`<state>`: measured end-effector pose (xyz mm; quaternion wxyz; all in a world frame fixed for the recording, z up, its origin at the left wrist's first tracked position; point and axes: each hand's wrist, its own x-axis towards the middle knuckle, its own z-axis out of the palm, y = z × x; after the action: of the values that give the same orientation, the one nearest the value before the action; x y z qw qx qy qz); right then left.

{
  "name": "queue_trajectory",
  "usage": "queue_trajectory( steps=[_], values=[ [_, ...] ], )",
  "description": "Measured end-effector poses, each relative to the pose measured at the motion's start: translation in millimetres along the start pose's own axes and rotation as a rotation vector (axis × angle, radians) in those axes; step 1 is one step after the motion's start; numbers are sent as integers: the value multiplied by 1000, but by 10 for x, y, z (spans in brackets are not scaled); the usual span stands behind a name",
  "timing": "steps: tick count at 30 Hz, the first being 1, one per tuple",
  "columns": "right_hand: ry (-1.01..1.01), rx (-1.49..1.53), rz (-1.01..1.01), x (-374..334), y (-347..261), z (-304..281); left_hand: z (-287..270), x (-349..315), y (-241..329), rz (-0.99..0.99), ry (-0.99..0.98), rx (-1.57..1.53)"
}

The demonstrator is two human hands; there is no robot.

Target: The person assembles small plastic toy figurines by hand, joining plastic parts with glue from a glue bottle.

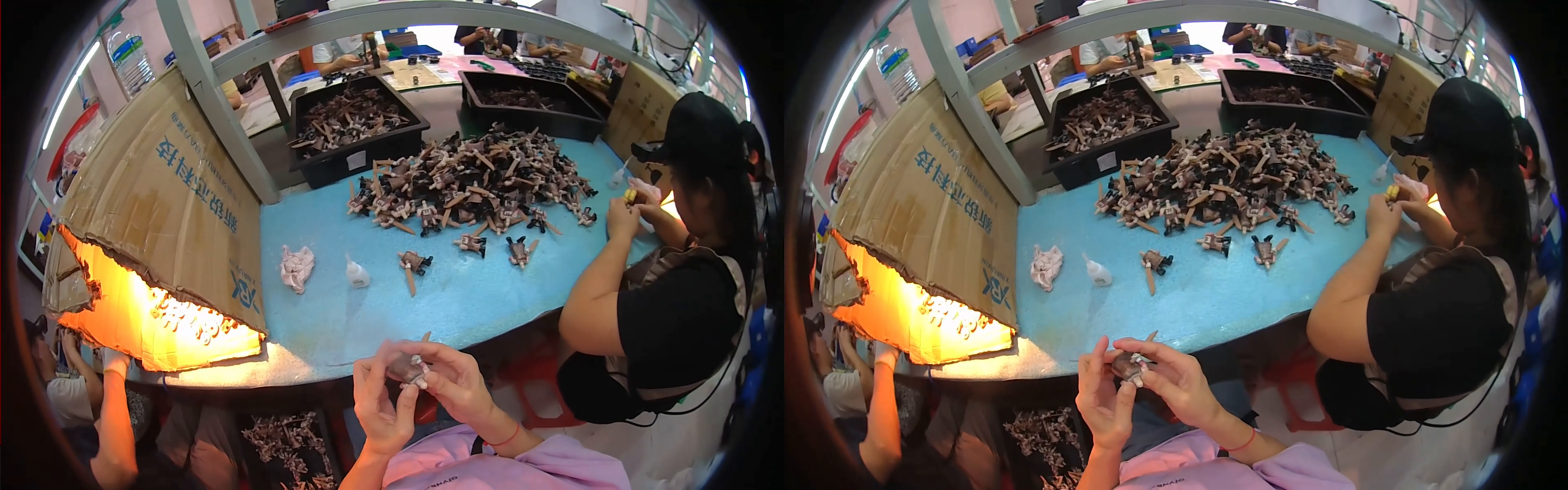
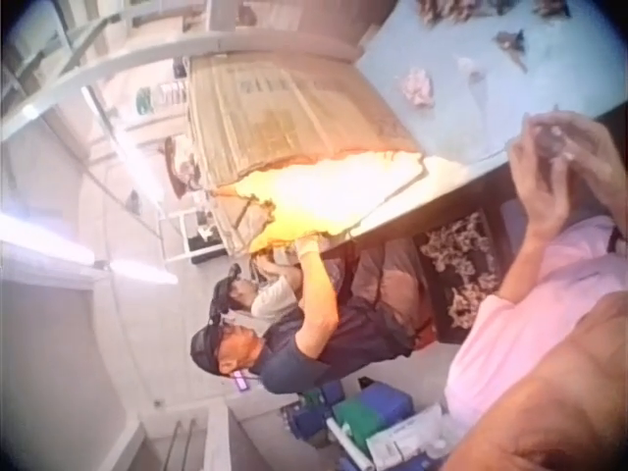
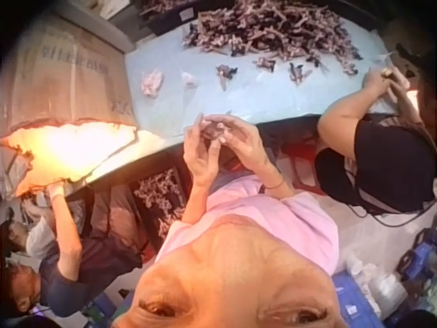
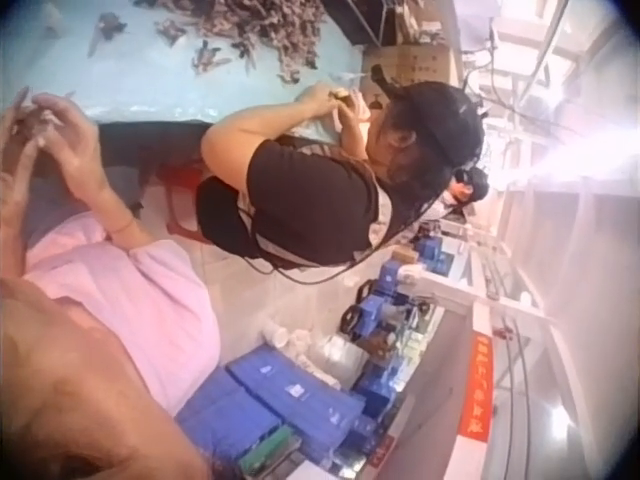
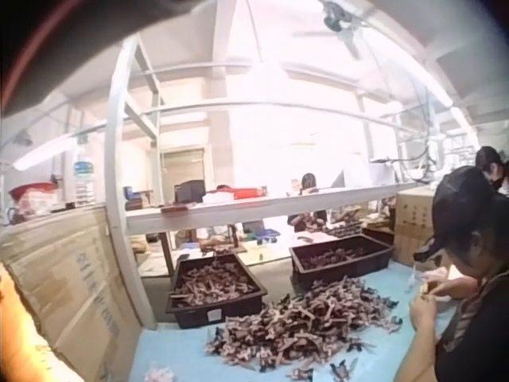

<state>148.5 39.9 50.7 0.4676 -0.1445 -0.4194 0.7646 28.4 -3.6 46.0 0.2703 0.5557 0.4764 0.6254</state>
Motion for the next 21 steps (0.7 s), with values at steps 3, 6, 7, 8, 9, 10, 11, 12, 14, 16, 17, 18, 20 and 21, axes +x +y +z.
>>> queue_trajectory(
  steps=[3,6,7,8,9,10,11,12,14,16,17,18,20,21],
  values=[
    [3,1,0,5,-16,25,-14,15,32,-1,1,19],
    [-1,-7,-15,20,-20,37,-33,23,44,-28,4,44],
    [-8,-15,-33,25,-21,50,-38,37,55,-48,4,49],
    [1,-5,-14,52,-50,65,-32,85,61,-23,4,46],
    [-8,-25,-28,71,-76,90,-46,93,71,-7,6,46],
    [-18,-45,-41,87,-83,105,-54,98,94,-39,11,57],
    [-40,-49,-73,113,-91,96,-33,143,120,11,28,8],
    [-37,-38,-49,111,-82,98,-29,167,134,61,46,-39],
    [-23,-87,-80,104,-66,107,-48,164,132,48,48,-55],
    [-6,-54,-35,126,-69,138,-67,182,121,80,27,-109],
    [-9,-64,-43,130,-58,140,-67,180,142,68,31,-147],
    [-10,-75,-55,139,-44,144,-89,181,131,62,35,-146],
    [-7,-76,-46,160,-49,178,-125,185,104,68,20,-87],
    [-6,-80,-44,167,-52,194,-144,183,93,65,22,-88]
  ],
)
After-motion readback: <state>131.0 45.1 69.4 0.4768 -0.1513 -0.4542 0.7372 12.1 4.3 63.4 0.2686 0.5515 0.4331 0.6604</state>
